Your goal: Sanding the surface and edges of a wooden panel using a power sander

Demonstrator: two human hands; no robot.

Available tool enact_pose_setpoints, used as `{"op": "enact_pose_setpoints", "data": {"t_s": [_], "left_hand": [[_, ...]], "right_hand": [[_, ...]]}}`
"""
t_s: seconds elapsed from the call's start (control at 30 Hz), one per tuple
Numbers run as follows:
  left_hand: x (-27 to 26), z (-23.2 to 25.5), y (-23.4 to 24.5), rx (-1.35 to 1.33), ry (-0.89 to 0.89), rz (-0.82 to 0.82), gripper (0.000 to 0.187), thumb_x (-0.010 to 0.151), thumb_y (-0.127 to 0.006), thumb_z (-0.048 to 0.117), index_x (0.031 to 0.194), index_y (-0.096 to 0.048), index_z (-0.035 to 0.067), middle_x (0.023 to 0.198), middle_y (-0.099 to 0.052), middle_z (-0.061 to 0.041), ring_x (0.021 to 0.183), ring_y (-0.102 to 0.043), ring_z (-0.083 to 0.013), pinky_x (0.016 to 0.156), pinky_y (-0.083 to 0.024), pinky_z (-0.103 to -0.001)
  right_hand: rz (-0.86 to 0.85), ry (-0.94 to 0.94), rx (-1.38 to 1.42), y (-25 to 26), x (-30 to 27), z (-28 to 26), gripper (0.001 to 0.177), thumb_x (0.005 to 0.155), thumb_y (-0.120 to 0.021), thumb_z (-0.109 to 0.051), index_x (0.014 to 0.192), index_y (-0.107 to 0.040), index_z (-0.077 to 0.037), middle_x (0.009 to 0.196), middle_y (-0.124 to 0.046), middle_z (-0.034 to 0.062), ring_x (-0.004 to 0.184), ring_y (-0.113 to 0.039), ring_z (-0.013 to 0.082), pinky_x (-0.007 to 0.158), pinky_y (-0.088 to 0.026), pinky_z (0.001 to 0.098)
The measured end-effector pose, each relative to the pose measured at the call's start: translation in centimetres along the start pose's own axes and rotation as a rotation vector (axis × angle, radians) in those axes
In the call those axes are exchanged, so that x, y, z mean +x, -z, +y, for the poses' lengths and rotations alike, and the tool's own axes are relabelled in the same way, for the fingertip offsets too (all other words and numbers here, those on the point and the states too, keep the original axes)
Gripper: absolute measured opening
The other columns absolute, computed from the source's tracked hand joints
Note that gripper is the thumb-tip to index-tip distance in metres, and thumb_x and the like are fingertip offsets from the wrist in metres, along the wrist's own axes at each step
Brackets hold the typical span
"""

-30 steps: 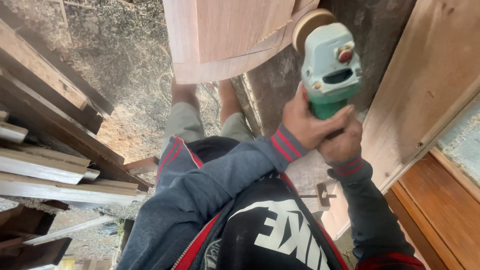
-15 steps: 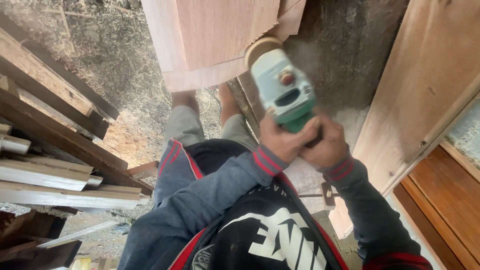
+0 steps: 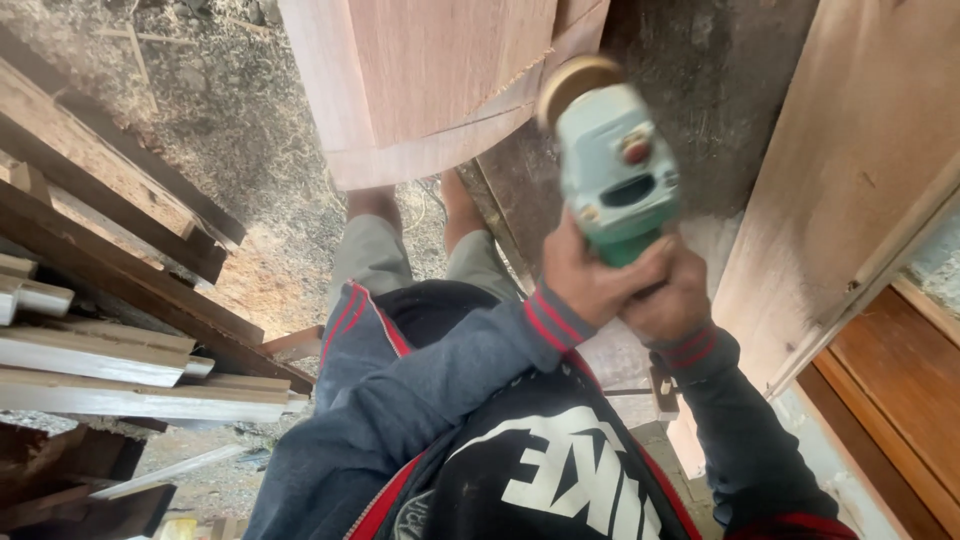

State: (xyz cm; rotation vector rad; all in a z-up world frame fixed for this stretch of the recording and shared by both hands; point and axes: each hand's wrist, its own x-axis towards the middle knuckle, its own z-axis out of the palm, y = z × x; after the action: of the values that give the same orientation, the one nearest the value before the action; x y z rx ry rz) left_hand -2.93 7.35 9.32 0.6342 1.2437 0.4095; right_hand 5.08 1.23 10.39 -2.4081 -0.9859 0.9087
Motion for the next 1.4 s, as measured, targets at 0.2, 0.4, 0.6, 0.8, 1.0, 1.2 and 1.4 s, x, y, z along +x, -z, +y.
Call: {"op": "enact_pose_setpoints", "data": {"t_s": [0.2, 0.4, 0.6, 0.8, 1.0, 1.2, 1.4], "left_hand": [[-2.3, 0.1, 1.8, -0.099, -0.164, 0.091, 0.038, 0.06, -0.075, 0.014, 0.089, -0.054, 0.0, 0.076, -0.058, -0.012, 0.074, -0.052, -0.0127, 0.067, -0.048, -0.033], [-1.4, 1.3, 1.8, -0.183, -0.145, 0.066, 0.036, 0.061, -0.073, 0.015, 0.086, -0.054, -0.001, 0.075, -0.057, -0.01, 0.072, -0.051, -0.0119, 0.067, -0.047, -0.031], [-0.3, 1.2, 0.4, -0.149, -0.165, 0.056, 0.047, 0.056, -0.076, 0.019, 0.09, -0.051, -0.001, 0.076, -0.057, -0.012, 0.074, -0.054, -0.0135, 0.068, -0.047, -0.031], [-0.8, 2.1, 0.8, -0.088, -0.138, -0.003, 0.053, 0.053, -0.076, 0.019, 0.094, -0.049, -0.001, 0.08, -0.057, -0.016, 0.077, -0.056, -0.018, 0.071, -0.047, -0.037], [-2.3, 2.9, 1.1, -0.122, -0.152, -0.046, 0.049, 0.054, -0.075, 0.018, 0.092, -0.051, -0.002, 0.079, -0.058, -0.015, 0.075, -0.056, -0.0172, 0.07, -0.047, -0.036], [-2.6, 2.4, 1.6, -0.166, -0.162, -0.037, 0.045, 0.056, -0.075, 0.017, 0.09, -0.053, -0.002, 0.078, -0.059, -0.015, 0.074, -0.056, -0.0165, 0.069, -0.048, -0.035], [-2.3, 2.2, 1.9, -0.135, -0.176, 0.014, 0.049, 0.054, -0.076, 0.019, 0.091, -0.051, -0.002, 0.076, -0.058, -0.015, 0.073, -0.057, -0.0161, 0.069, -0.048, -0.034]], "right_hand": [[-0.094, 0.168, 0.027, 0.6, 0.3, -4.5, 0.021, 0.065, -0.061, -0.016, 0.076, -0.053, 0.0, 0.06, -0.056, 0.014, 0.057, -0.057, 0.0286, 0.048, -0.045, 0.0349], [-0.1, 0.175, 0.051, 0.9, 1.2, -7.5, 0.019, 0.075, -0.042, -0.009, 0.08, -0.058, 0.002, 0.057, -0.055, 0.0128, 0.057, -0.057, 0.0312, 0.048, -0.045, 0.0375], [-0.021, 0.109, -0.01, 1.6, 1.1, -4.9, 0.021, 0.078, -0.042, -0.012, 0.058, -0.046, -0.006, 0.048, -0.046, 0.0094, 0.046, -0.05, 0.023, 0.044, -0.04, 0.0273], [-0.018, 0.072, 0.096, 1.8, 0.4, -7.2, 0.029, 0.082, -0.037, -0.011, 0.054, -0.04, -0.004, 0.045, -0.044, 0.0099, 0.043, -0.046, 0.0186, 0.042, -0.038, 0.0254], [-0.159, 0.317, 0.088, 1.3, -1.0, -9.7, 0.032, 0.062, -0.057, -0.007, 0.091, -0.056, 0.006, 0.078, -0.059, 0.0204, 0.072, -0.058, 0.0351, 0.058, -0.048, 0.0398], [-0.064, 0.182, -0.02, 1.5, -1.2, -7.5, 0.015, 0.072, -0.044, -0.009, 0.073, -0.056, -0.002, 0.053, -0.05, 0.0117, 0.051, -0.054, 0.0289, 0.045, -0.043, 0.0336], [-0.049, 0.172, 0.116, 1.6, -1.0, -6.1, 0.013, 0.074, -0.046, -0.005, 0.077, -0.054, 0.005, 0.058, -0.051, 0.0177, 0.057, -0.055, 0.0301, 0.052, -0.044, 0.0314]]}}
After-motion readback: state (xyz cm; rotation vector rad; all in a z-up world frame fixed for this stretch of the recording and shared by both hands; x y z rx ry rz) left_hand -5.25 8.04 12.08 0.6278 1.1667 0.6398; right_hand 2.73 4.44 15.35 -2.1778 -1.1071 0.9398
